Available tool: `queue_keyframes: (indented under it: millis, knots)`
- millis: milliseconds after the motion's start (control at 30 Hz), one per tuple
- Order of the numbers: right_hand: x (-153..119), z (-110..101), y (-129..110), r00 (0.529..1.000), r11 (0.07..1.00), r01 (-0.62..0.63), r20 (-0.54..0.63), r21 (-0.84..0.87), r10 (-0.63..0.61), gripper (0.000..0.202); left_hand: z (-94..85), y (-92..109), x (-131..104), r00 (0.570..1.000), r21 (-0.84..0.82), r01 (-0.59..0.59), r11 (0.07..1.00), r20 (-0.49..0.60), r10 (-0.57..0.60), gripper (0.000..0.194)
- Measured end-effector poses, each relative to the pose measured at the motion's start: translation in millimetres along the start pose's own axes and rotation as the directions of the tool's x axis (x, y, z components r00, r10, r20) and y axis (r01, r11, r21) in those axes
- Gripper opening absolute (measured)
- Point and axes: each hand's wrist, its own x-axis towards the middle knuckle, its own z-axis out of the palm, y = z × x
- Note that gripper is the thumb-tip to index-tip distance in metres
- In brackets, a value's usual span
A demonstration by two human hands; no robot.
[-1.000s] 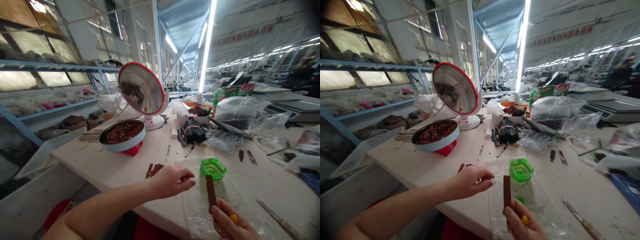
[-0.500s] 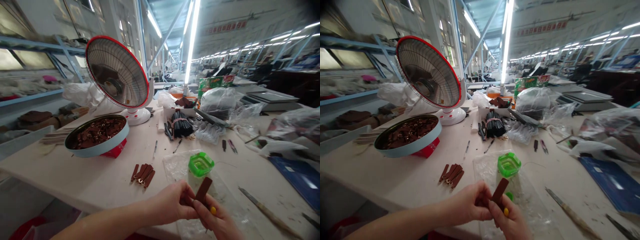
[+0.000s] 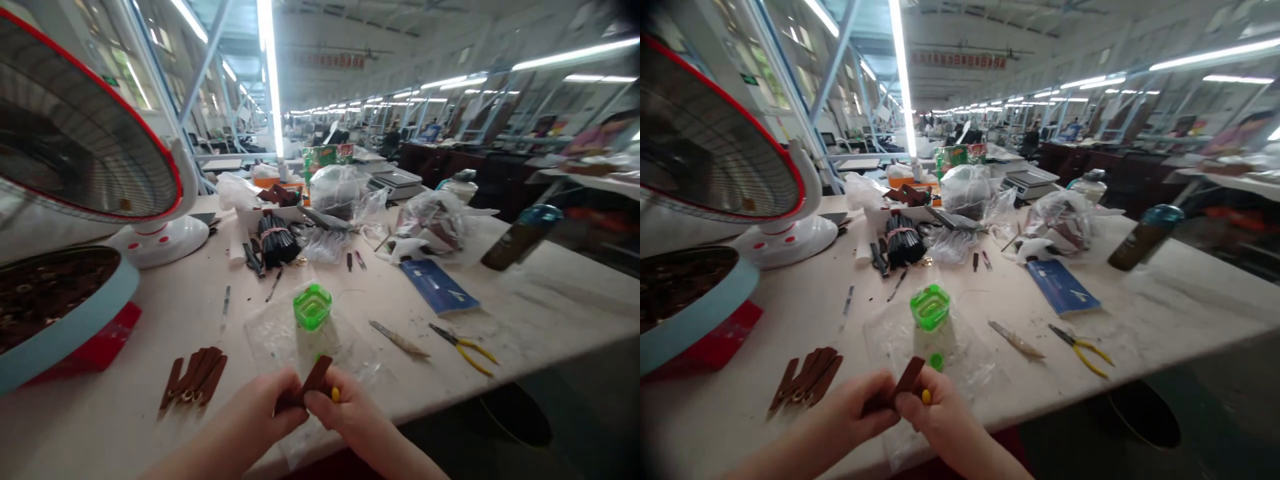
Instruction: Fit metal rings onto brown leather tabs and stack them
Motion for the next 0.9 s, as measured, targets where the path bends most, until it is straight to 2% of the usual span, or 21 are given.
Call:
queue_keyframes:
  millis: [133,233,467,533,633,700,800,900]
  knots:
    - [-23.7,-13.6,-14.3,0.999,0.998,0.043,0.005,0.05,-0.043,0.045,12.4,22.6,1.8,0.999,0.074,-0.014,0.997,0.043,0.011,0.014]
    - [-36.0,-17.1,-22.5,0.998,0.997,0.068,-0.009,0.041,-0.067,0.047,18.9,35.6,-2.2,1.0,0.095,-0.004,0.995,0.032,0.001,0.016]
    - [-44.8,-17.5,-19.6,0.997,0.998,0.061,0.042,-0.001,-0.061,0.061,27.4,45.8,-11.0,0.994,0.001,-0.066,0.998,0.084,0.066,0.013]
    - [-47.3,-22.0,-23.9,0.998,0.995,0.062,0.009,-0.076,-0.062,0.058,23.9,53.0,-15.6,0.995,0.043,-0.066,0.997,0.074,0.062,0.014]
    - [-52.4,-34.5,-37.8,0.995,0.984,0.016,-0.092,-0.18,-0.033,0.053,13.3,62.8,-21.1,1.0,0.11,-0.006,0.994,0.003,0.006,0.012]
    - [-55.7,-41.8,-45.7,0.99,0.978,-0.017,-0.138,-0.206,-0.012,0.053,4.7,62.8,-23.3,0.999,0.064,0.026,0.998,-0.033,-0.024,0.013]
    - [-60.8,-39.5,-47.2,0.986,0.979,-0.029,-0.169,-0.201,-0.006,0.053,-7.7,49.8,-29.9,0.993,-0.093,-0.02,0.996,-0.121,0.009,0.014]
    - [-66.8,-23.2,-38.4,0.968,0.973,-0.094,-0.246,-0.21,0.04,0.055,-25.0,24.9,-45.1,0.965,-0.201,-0.095,0.975,-0.26,0.04,0.013]
